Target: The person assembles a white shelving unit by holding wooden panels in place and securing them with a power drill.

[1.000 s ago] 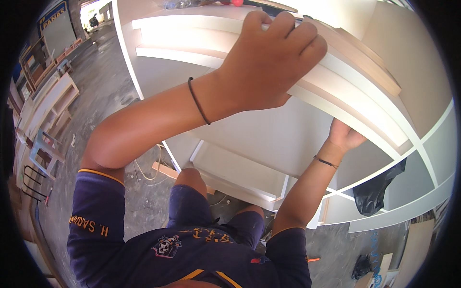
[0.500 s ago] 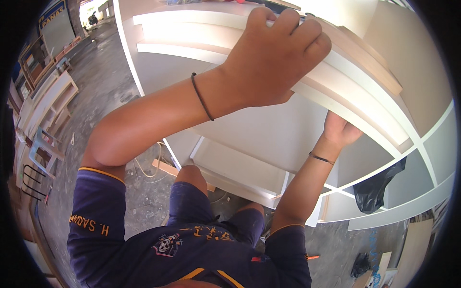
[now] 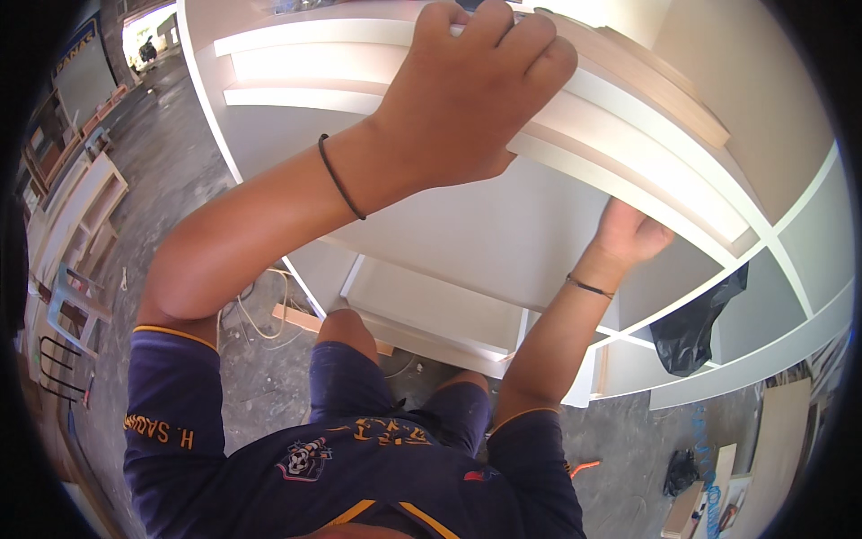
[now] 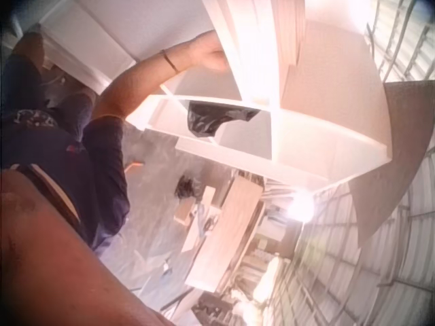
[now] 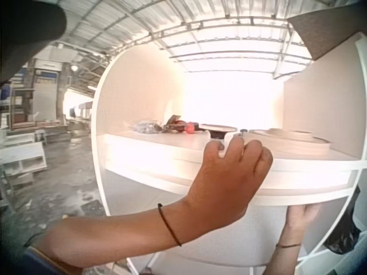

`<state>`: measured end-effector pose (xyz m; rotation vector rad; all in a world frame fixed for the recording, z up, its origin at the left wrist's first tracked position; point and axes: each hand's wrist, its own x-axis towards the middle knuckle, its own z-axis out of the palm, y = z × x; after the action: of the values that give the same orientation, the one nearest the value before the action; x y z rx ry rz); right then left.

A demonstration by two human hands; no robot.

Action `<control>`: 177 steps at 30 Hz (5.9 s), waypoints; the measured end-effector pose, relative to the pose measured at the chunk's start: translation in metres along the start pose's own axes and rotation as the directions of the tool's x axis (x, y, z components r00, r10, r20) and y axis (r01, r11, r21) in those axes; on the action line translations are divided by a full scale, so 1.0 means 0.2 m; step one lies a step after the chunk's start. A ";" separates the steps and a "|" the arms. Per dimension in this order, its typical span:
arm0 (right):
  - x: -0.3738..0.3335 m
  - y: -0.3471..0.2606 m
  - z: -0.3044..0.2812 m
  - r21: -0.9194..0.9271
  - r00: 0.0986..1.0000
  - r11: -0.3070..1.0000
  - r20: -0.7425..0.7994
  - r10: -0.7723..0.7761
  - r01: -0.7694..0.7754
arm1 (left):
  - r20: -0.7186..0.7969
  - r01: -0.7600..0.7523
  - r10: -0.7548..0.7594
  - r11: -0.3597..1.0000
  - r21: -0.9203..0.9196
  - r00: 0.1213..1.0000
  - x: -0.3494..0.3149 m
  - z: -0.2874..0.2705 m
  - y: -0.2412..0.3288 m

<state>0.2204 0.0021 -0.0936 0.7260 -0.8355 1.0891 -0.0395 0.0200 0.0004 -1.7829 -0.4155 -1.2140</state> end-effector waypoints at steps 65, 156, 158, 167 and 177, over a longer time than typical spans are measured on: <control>0.14 -0.04 -0.16 -0.168 0.999 0.985 -0.045 0.023 -0.031 | 0.224 0.021 -0.003 0.997 -0.081 0.975 0.04 -0.07 0.00; 0.14 0.19 -0.07 -0.278 0.974 0.943 -0.083 -0.211 0.181 | 0.249 -0.006 0.008 1.000 -0.011 0.968 0.05 -0.08 -0.01; 0.14 0.18 -0.06 -0.291 0.971 0.939 -0.096 -0.219 0.183 | 0.255 -0.003 0.007 1.000 -0.016 0.967 0.05 -0.07 -0.01; 0.11 0.16 0.02 -0.427 0.906 0.883 -0.263 -0.330 0.197 | 0.277 0.008 -0.007 1.000 -0.001 0.961 0.04 -0.07 -0.01; -0.17 -0.03 0.35 -0.715 0.816 0.651 -0.201 -0.543 0.257 | 0.251 0.003 -0.001 1.000 -0.006 0.968 0.04 -0.06 0.00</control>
<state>0.2038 -0.0735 -0.0891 0.0497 -0.5887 0.4256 -0.0433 0.0081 0.0089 -1.9499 -0.5594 -0.9934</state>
